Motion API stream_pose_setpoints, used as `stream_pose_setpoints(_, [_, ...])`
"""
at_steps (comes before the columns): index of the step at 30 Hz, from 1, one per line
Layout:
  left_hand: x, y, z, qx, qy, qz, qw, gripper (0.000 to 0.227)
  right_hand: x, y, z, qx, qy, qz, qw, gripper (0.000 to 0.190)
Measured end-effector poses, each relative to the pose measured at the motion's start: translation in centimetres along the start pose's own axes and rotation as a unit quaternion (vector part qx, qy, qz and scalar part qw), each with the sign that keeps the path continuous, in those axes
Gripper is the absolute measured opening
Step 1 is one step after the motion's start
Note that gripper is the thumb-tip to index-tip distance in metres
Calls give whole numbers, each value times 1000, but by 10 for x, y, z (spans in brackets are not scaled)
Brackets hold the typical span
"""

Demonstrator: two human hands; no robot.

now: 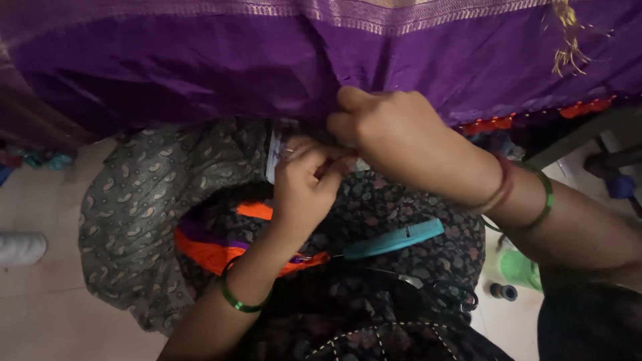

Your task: Manually adding decorative tassels to the border of a purple fabric.

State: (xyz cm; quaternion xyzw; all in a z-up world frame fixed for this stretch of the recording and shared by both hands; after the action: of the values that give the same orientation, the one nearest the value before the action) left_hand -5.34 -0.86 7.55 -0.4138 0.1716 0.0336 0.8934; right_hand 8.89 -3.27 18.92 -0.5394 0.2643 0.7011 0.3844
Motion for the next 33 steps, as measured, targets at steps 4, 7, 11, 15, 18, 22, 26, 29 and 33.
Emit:
stream_pose_setpoints(4, [-11, -34, 6, 225, -74, 237, 942, 16, 5, -1, 1, 13, -7, -32, 999, 12])
stream_pose_setpoints(7, [10, -14, 5, 170, -45, 260, 950, 20, -2, 2, -20, 21, -50, 39, 998, 17])
stream_pose_setpoints(11, [58, 53, -17, -243, 108, -278, 923, 13, 20, -6, -57, 198, -151, 192, 949, 14])
stream_pose_setpoints(15, [64, 45, -22, -209, 65, -396, 892, 15, 67, -18, -82, 428, -137, 551, 703, 7])
stream_pose_setpoints(18, [49, 22, -16, -145, 38, -126, 981, 15, 82, -29, -89, 359, -188, 638, 654, 9])
stream_pose_setpoints(22, [46, 20, -24, -43, 5, -52, 998, 17, 89, -31, -87, 384, -160, 637, 649, 12])
stream_pose_setpoints(26, [42, 20, -27, -75, 8, -118, 990, 25, 91, -31, -88, 351, -160, 618, 685, 9])
stream_pose_setpoints(29, [32, 21, -15, -154, 20, -213, 965, 23, 93, -32, -90, 348, -166, 603, 699, 8])
stream_pose_setpoints(33, [23, 5, 2, -91, 105, -62, 988, 19, 92, -32, -89, 345, -161, 586, 715, 8])
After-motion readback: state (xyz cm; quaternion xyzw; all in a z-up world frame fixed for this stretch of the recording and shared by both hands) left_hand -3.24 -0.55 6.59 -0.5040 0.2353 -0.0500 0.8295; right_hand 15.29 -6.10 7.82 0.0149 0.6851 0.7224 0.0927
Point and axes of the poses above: each hand's wrist, its own z-axis towards the middle knuckle, its own x-axis out of the palm, y = z × x, the point moved 2 cm from there along z, towards the middle knuckle, and after that the axes turned 3 degrees about z, right-handed, at the moved point
